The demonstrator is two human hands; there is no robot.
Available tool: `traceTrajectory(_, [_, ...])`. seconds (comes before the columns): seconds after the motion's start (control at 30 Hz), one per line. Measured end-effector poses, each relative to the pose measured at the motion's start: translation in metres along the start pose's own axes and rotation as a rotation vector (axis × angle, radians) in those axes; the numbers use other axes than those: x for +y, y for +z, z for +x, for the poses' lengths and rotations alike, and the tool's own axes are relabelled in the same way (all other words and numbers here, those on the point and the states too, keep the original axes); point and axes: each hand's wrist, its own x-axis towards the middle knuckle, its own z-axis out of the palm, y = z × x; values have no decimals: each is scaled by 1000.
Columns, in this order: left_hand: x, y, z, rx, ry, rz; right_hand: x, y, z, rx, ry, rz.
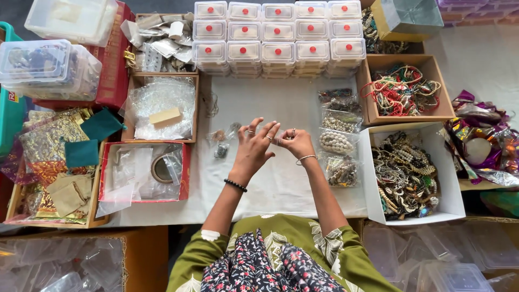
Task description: The person sits at a table and packs various jewelry items, including necklaces and bracelets, into small clear plastic bags. They seal the bags and place them on the table among other supplies and boxes of jewelry.
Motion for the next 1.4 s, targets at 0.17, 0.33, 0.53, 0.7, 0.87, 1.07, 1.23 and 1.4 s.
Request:
traceTrajectory(0.17, [-13, 26, -1, -15, 27, 81, 8, -2, 3, 12, -10, -49])
traceTrajectory(0.33, [-17, 36, -5, 66, -4, 5, -24, -21, -7, -1, -19, -149])
traceTrajectory(0.53, [-13, 51, -9, 191, -253, -252, -61, -38, -20, -84, -79, 204])
traceTrajectory(0.7, [-3, 55, -8, 240, -315, -414, -72, -30, -23, -143, -80, 310])
traceTrajectory(0.87, [-4, 62, -8, 217, -335, -451, -101, -31, -37, -11, -192, -171])
traceTrajectory(1.07, [-3, 78, -9, 300, -313, -595, -110, -33, -45, 21, -380, -329])
traceTrajectory(1.23, [8, 72, -5, 319, -314, -762, -119, -37, -49, -2, -190, -224])
traceTrajectory(1.4, [10, 77, -3, 337, -292, -759, -91, -35, -43, 48, -449, -388])
